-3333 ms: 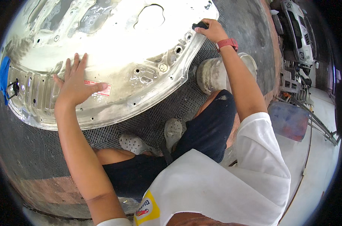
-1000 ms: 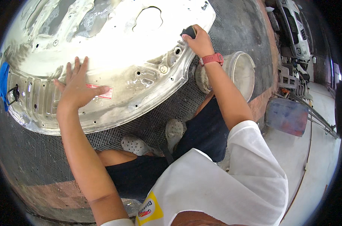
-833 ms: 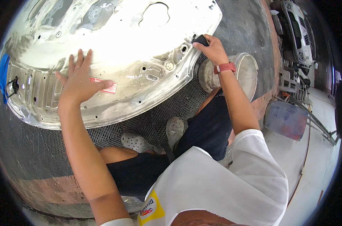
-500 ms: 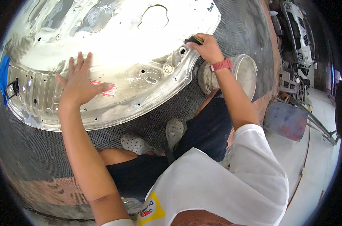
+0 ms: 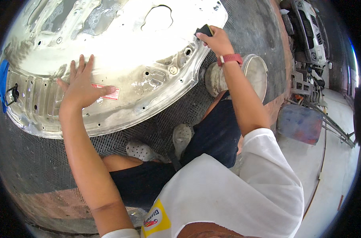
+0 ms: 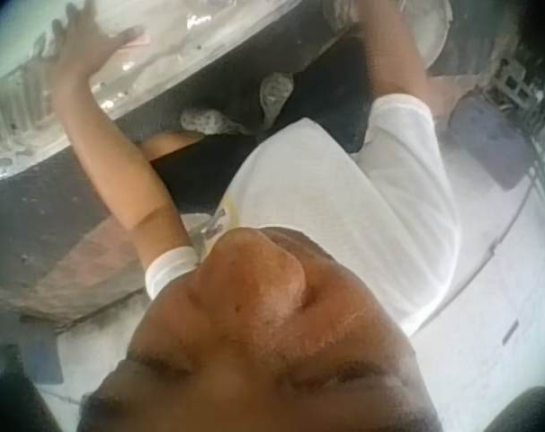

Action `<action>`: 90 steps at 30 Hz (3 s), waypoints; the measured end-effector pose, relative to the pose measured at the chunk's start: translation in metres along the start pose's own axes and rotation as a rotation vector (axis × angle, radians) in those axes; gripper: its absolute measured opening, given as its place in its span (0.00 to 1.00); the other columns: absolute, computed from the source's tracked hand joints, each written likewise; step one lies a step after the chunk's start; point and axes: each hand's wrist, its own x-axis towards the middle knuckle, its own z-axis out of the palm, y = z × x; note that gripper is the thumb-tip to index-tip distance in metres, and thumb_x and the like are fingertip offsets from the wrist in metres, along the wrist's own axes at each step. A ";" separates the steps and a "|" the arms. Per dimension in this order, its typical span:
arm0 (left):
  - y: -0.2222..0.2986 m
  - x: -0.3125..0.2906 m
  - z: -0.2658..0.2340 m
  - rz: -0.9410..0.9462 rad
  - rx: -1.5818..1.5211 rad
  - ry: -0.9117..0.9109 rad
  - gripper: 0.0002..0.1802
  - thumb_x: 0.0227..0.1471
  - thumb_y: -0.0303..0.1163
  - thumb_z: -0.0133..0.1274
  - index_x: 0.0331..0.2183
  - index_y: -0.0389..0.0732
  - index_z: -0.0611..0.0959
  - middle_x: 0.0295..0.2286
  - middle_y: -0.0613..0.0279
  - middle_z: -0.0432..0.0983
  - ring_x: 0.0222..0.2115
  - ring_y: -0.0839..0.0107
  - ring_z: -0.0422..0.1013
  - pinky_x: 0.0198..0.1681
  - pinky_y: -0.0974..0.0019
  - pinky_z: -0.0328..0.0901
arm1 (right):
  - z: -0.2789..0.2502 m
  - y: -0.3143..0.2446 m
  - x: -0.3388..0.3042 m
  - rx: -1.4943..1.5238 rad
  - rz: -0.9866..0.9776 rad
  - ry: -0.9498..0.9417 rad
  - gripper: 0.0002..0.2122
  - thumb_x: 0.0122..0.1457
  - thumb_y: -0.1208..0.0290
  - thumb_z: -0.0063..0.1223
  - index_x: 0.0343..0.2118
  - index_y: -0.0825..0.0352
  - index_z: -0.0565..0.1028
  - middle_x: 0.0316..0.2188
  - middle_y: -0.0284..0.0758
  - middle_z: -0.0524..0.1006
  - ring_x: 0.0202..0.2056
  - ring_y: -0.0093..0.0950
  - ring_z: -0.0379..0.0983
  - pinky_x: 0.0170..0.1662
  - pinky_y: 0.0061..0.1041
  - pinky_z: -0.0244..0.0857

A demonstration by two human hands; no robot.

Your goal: The person scrubs the underside of a white car hood with a sponge, repeatedly dipping it into a bucket of water. They wipe the surface with a blue cloth and continue scrubbing different sections of the hood.

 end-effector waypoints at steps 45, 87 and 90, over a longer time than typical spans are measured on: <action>0.008 -0.004 -0.006 -0.032 0.046 -0.005 0.78 0.29 0.73 0.73 0.75 0.54 0.56 0.76 0.57 0.44 0.77 0.55 0.36 0.73 0.22 0.25 | 0.055 0.012 -0.065 -0.021 -0.006 0.307 0.18 0.55 0.60 0.71 0.32 0.75 0.81 0.28 0.55 0.82 0.32 0.53 0.81 0.40 0.44 0.74; 0.001 -0.001 -0.001 -0.039 0.056 0.006 0.79 0.27 0.77 0.71 0.75 0.57 0.57 0.76 0.58 0.43 0.77 0.57 0.36 0.73 0.21 0.26 | 0.038 -0.046 -0.094 -0.151 -0.279 0.093 0.11 0.61 0.68 0.65 0.41 0.70 0.81 0.36 0.50 0.82 0.37 0.52 0.81 0.44 0.44 0.73; 0.005 0.001 -0.003 -0.025 0.037 0.015 0.78 0.28 0.76 0.71 0.75 0.57 0.58 0.76 0.58 0.44 0.77 0.57 0.36 0.73 0.22 0.26 | 0.029 -0.043 -0.073 -0.276 -0.465 0.304 0.13 0.59 0.79 0.59 0.47 0.64 0.83 0.47 0.45 0.84 0.46 0.45 0.81 0.49 0.41 0.76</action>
